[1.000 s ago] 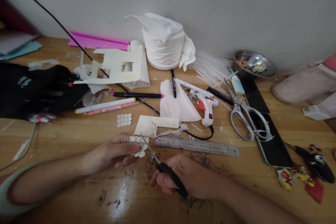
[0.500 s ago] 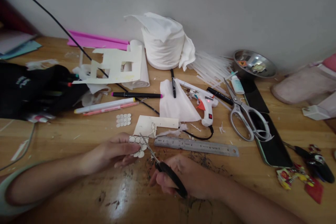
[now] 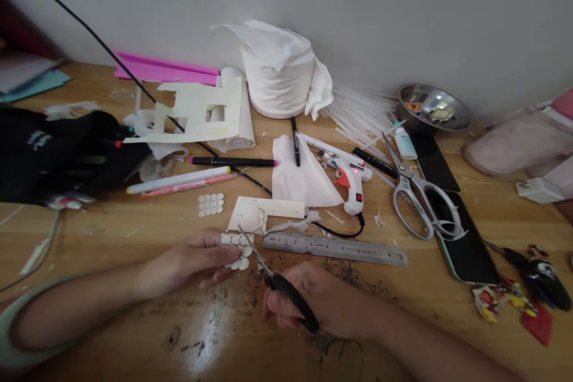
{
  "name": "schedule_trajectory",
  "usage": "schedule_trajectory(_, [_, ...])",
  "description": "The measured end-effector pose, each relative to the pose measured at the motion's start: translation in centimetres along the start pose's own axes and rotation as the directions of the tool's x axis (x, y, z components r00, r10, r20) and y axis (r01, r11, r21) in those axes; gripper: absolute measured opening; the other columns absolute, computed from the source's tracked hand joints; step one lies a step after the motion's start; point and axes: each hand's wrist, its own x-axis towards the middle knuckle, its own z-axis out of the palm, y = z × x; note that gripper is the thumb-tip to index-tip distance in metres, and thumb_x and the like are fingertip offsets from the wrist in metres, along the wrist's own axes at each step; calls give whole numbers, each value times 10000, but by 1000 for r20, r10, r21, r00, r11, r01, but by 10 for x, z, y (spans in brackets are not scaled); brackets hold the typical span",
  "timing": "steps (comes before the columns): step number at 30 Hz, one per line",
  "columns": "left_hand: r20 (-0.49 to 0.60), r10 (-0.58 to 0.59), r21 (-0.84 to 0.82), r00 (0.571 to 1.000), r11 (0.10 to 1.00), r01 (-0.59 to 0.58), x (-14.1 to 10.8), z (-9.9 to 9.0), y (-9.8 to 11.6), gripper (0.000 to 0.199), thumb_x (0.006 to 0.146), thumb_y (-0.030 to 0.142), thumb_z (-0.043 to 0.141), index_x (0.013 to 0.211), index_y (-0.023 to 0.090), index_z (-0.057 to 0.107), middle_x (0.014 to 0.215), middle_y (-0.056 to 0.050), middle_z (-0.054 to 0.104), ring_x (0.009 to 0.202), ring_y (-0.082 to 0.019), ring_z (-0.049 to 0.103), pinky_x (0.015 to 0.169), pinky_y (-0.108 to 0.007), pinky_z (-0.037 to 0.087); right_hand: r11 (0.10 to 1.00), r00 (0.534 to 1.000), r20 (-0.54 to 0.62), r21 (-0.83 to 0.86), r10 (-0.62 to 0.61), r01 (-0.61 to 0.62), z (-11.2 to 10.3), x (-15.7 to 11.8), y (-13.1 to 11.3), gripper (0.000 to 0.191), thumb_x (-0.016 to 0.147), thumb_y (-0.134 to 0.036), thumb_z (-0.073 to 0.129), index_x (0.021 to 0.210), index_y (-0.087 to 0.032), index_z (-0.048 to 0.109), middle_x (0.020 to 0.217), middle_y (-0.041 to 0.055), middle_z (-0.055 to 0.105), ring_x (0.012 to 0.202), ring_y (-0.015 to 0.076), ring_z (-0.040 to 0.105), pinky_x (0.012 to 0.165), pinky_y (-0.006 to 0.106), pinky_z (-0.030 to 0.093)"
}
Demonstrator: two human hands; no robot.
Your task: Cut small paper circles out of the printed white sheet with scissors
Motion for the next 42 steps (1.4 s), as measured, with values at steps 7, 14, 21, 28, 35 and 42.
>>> schedule_trajectory(7, [40,32,75,999,997,-35,0,5,-5,409,781,544,501,657,156,464,558,46,447,506,-82,402,494,-210,315,998,1000,13,48,26,-27,0,0,-1,632,697,-732,431,822,-120,526,562,-52,402,385,15,294,322,131,218])
schedule_trajectory(14, [-131,90,22,987,996,-88,0,6,-1,352,798,505,456,685,172,451,573,37,442,512,-103,406,477,-218,344,997,999,6,72,40,-41,-1,-1,6,611,723,-712,430,846,-123,533,579,-45,408,386,18,306,333,141,222])
schedule_trajectory(21, [27,69,126,997,989,-71,0,6,-3,383,816,515,455,680,158,477,583,41,400,534,-93,357,499,-208,287,994,1000,11,108,2,-3,-2,0,8,588,744,-689,433,841,-117,534,576,-49,394,388,14,294,339,138,226])
schedule_trajectory(28, [147,74,167,986,981,-98,-2,6,-3,346,874,443,419,717,147,506,620,27,433,568,-92,388,533,-196,316,990,999,30,141,-15,11,-2,1,20,558,768,-659,435,882,-123,540,587,-49,407,384,12,295,322,126,223])
schedule_trajectory(35, [203,143,189,969,965,-182,0,6,-2,340,909,378,386,706,136,514,632,20,450,576,-86,403,545,-178,340,997,1000,13,74,9,-10,-1,-1,12,572,765,-671,425,891,-122,528,622,-30,422,413,14,314,335,126,220])
schedule_trajectory(42, [185,125,154,975,976,-155,1,5,-2,351,899,411,402,720,135,526,602,33,431,546,-79,385,513,-177,313,998,1000,14,64,9,-10,2,-1,5,564,742,-691,430,825,-140,515,598,-39,406,412,21,296,347,142,220])
